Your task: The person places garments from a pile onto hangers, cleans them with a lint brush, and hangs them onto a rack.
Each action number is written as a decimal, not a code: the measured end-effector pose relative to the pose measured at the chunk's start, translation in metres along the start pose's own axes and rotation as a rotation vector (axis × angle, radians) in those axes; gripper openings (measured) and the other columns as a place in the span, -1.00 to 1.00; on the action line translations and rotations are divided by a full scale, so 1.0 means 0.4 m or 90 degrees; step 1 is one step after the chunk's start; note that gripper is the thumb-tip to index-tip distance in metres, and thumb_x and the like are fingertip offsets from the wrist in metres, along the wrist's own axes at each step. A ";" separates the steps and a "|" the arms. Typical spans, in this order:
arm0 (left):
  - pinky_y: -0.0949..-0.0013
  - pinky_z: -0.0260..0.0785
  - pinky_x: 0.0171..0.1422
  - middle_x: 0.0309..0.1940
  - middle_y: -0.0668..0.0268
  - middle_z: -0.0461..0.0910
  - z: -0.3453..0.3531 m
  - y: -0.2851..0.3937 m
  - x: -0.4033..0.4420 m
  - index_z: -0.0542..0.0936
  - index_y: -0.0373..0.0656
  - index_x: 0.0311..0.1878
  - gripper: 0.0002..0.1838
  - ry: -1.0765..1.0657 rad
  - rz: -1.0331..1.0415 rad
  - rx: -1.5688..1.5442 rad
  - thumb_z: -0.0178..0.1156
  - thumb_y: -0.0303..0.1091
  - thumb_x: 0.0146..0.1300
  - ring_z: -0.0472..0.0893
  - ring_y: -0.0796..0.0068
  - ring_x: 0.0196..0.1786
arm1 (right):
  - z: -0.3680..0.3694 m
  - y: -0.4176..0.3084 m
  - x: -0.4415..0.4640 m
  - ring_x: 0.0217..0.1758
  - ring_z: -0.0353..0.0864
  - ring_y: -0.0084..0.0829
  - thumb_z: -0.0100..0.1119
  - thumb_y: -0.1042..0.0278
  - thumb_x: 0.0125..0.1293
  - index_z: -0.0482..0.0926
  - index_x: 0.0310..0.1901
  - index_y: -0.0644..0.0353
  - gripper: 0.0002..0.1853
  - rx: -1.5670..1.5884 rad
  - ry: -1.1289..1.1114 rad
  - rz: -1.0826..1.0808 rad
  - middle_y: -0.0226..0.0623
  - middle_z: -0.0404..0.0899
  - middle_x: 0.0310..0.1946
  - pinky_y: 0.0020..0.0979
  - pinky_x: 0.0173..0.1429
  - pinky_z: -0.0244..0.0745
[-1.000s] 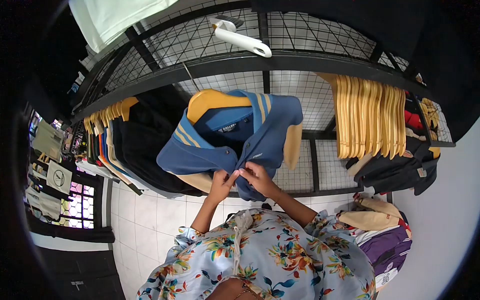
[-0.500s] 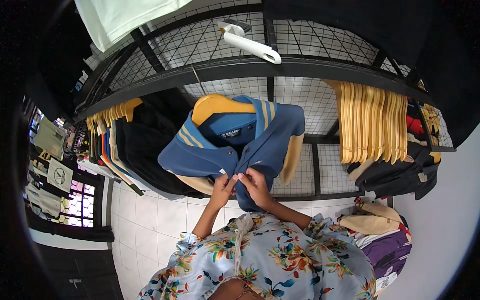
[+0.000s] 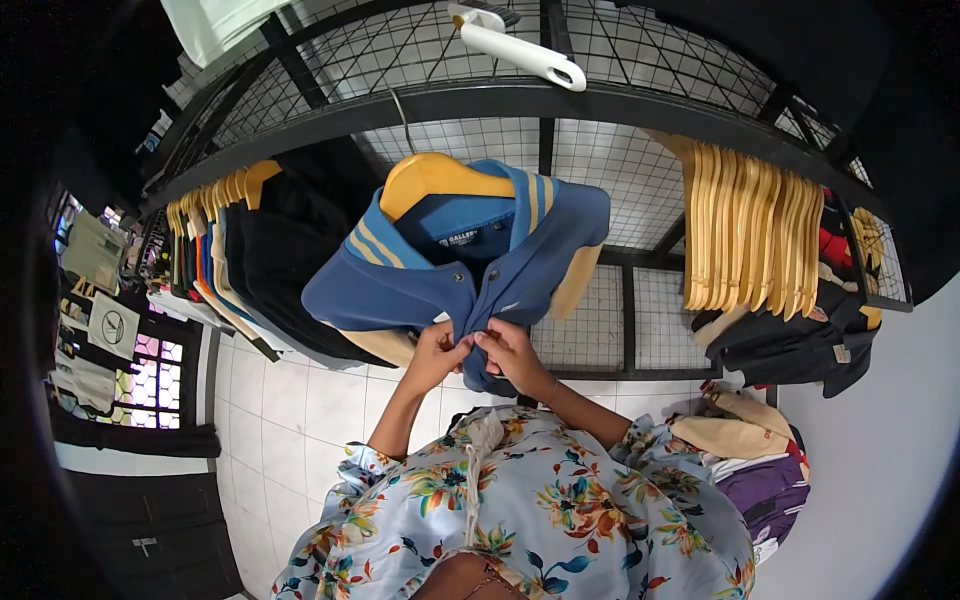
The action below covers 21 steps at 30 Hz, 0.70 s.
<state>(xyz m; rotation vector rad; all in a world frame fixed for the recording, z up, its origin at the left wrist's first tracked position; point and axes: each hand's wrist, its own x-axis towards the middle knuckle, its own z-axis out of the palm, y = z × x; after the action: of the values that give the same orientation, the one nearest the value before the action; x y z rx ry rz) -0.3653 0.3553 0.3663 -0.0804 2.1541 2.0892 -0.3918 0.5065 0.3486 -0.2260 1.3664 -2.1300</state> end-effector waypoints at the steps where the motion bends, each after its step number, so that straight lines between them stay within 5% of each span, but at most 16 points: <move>1: 0.62 0.12 -0.66 -0.76 0.48 0.26 0.000 0.002 0.000 0.37 -0.26 -0.56 -0.81 0.000 -0.003 0.001 0.14 -0.45 0.09 0.30 0.77 -0.67 | 0.000 0.002 0.000 -0.61 0.24 -0.76 -0.05 0.39 0.30 0.32 -0.45 0.20 -0.83 0.002 0.000 0.002 -0.51 0.29 -0.59 -0.67 -0.59 0.14; 9: 0.55 -0.04 -0.63 -0.77 0.50 0.23 0.028 -0.015 -0.002 0.38 -0.24 -0.59 -0.79 0.081 0.070 0.012 0.14 -0.44 0.11 0.19 0.78 -0.68 | -0.016 -0.015 -0.001 -0.65 0.19 -0.73 -0.02 0.42 0.27 0.31 -0.46 0.20 -0.84 -0.009 0.014 0.010 -0.48 0.29 -0.59 -0.65 -0.61 0.13; 12: 0.51 -0.03 -0.64 -0.81 0.43 0.21 0.032 -0.031 -0.011 0.32 -0.24 -0.66 -0.69 0.119 0.075 0.155 0.16 -0.39 0.12 0.19 0.75 -0.70 | -0.013 -0.101 0.002 -0.65 0.31 -0.58 0.01 0.51 0.19 0.33 -0.45 0.22 -0.90 -0.591 0.200 -0.421 -0.39 0.34 -0.53 -0.56 -0.57 0.24; 13: 0.51 -0.03 -0.64 -0.81 0.43 0.21 0.033 -0.029 -0.012 0.32 -0.24 -0.66 -0.69 0.117 0.080 0.155 0.16 -0.39 0.12 0.19 0.75 -0.70 | -0.003 -0.143 0.009 -0.65 0.31 -0.58 0.01 0.51 0.19 0.33 -0.45 0.22 -0.90 -0.594 0.202 -0.426 -0.39 0.34 -0.53 -0.56 -0.57 0.24; 15: 0.49 -0.02 -0.64 -0.83 0.36 0.22 0.033 -0.025 -0.020 0.29 -0.24 -0.68 -0.64 0.124 0.096 0.213 0.18 -0.35 0.11 0.18 0.69 -0.72 | 0.011 -0.230 0.038 -0.56 0.43 -0.37 0.08 0.53 0.10 0.37 -0.41 0.23 -0.92 -0.737 0.269 -0.697 -0.33 0.36 -0.45 -0.45 -0.47 0.36; 21: 0.42 0.08 -0.63 -0.86 0.25 0.25 -0.016 0.008 -0.020 0.34 -0.25 -0.67 -0.64 0.100 0.108 0.337 0.18 -0.29 0.12 0.26 0.47 -0.77 | -0.064 -0.287 0.071 -0.46 0.49 -0.30 0.14 0.49 0.03 0.44 -0.34 0.21 -0.86 -0.920 -0.019 -0.529 -0.33 0.38 -0.39 -0.40 -0.37 0.42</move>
<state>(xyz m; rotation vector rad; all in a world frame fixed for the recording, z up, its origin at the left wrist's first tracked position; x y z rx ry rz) -0.3581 0.3484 0.3707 -0.0028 2.8206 1.5551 -0.4707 0.5444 0.4323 -1.5521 2.8559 -1.0992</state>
